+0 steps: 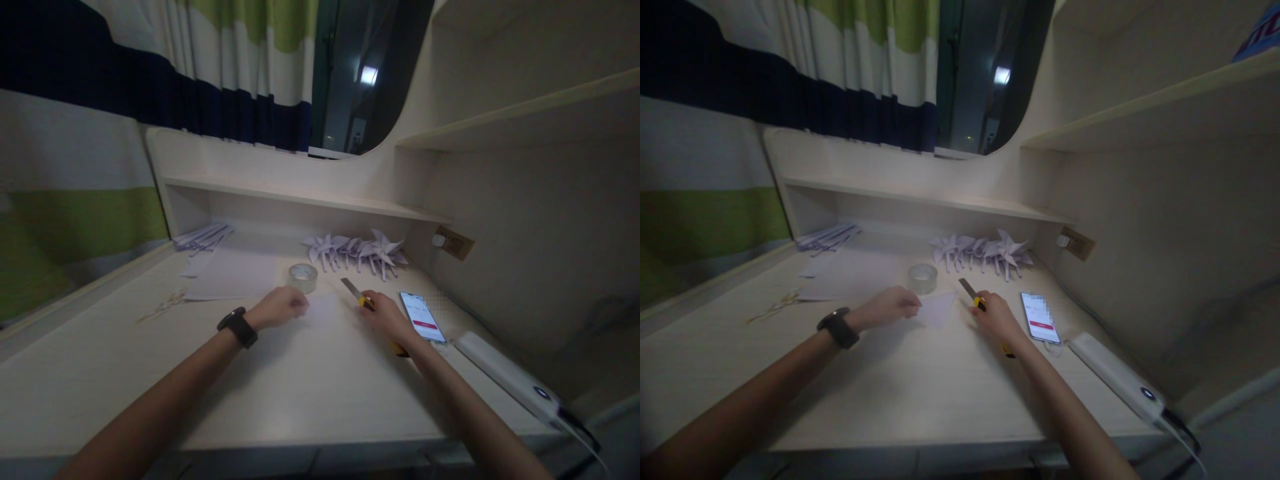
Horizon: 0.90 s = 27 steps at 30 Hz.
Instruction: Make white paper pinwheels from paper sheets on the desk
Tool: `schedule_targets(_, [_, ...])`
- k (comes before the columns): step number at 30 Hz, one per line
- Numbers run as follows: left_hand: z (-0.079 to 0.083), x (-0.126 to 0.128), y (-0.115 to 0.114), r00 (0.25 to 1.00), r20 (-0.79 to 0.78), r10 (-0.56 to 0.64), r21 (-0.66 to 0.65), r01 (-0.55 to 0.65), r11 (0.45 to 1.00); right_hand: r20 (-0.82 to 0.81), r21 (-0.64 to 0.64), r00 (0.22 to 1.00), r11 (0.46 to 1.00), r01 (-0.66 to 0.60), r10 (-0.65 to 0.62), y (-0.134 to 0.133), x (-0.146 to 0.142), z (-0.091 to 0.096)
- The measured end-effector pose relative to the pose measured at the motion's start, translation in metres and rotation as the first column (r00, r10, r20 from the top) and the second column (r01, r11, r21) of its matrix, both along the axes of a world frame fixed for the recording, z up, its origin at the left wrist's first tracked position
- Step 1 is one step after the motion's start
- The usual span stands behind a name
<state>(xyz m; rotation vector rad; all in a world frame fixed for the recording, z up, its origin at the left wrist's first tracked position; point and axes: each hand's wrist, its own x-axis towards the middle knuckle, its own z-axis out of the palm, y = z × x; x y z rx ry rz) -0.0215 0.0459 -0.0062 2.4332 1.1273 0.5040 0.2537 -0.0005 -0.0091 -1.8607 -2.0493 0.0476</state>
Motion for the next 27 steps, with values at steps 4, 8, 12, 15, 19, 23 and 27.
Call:
schedule_targets(4, [-0.003,-0.008,0.014,0.988,-0.091,0.124,0.085,-0.116,0.99,0.044,-0.006,0.994,0.995,0.102,-0.102,0.027,0.005,-0.012])
schedule_targets(8, [-0.006,-0.018,0.024,0.972,-0.145,0.186,0.116,-0.17,0.979,0.081,0.006,0.985,0.989,0.151,-0.151,0.041,0.007,-0.024])
schedule_targets(12, [-0.01,-0.024,0.025,0.95,-0.162,0.265,0.152,-0.242,0.958,0.101,0.019,0.978,0.983,0.184,-0.185,0.047,0.009,-0.034])
schedule_targets(15, [-0.014,-0.024,0.024,0.94,-0.164,0.3,0.17,-0.272,0.947,0.127,0.028,0.971,0.979,0.203,-0.205,0.048,0.01,-0.039])
schedule_targets(19, [-0.018,-0.024,0.027,0.933,-0.153,0.325,0.228,-0.286,0.93,0.164,0.038,0.961,0.975,0.217,-0.221,0.049,0.011,-0.043])
schedule_targets(23, [-0.02,-0.021,0.025,0.922,-0.143,0.359,0.349,-0.292,0.89,0.189,0.05,0.958,0.976,0.211,-0.217,0.047,0.013,-0.044])
schedule_targets(27, [-0.026,-0.002,0.009,0.93,-0.211,0.301,0.502,-0.162,0.85,0.203,0.064,0.953,0.974,0.215,-0.224,0.043,0.012,-0.042])
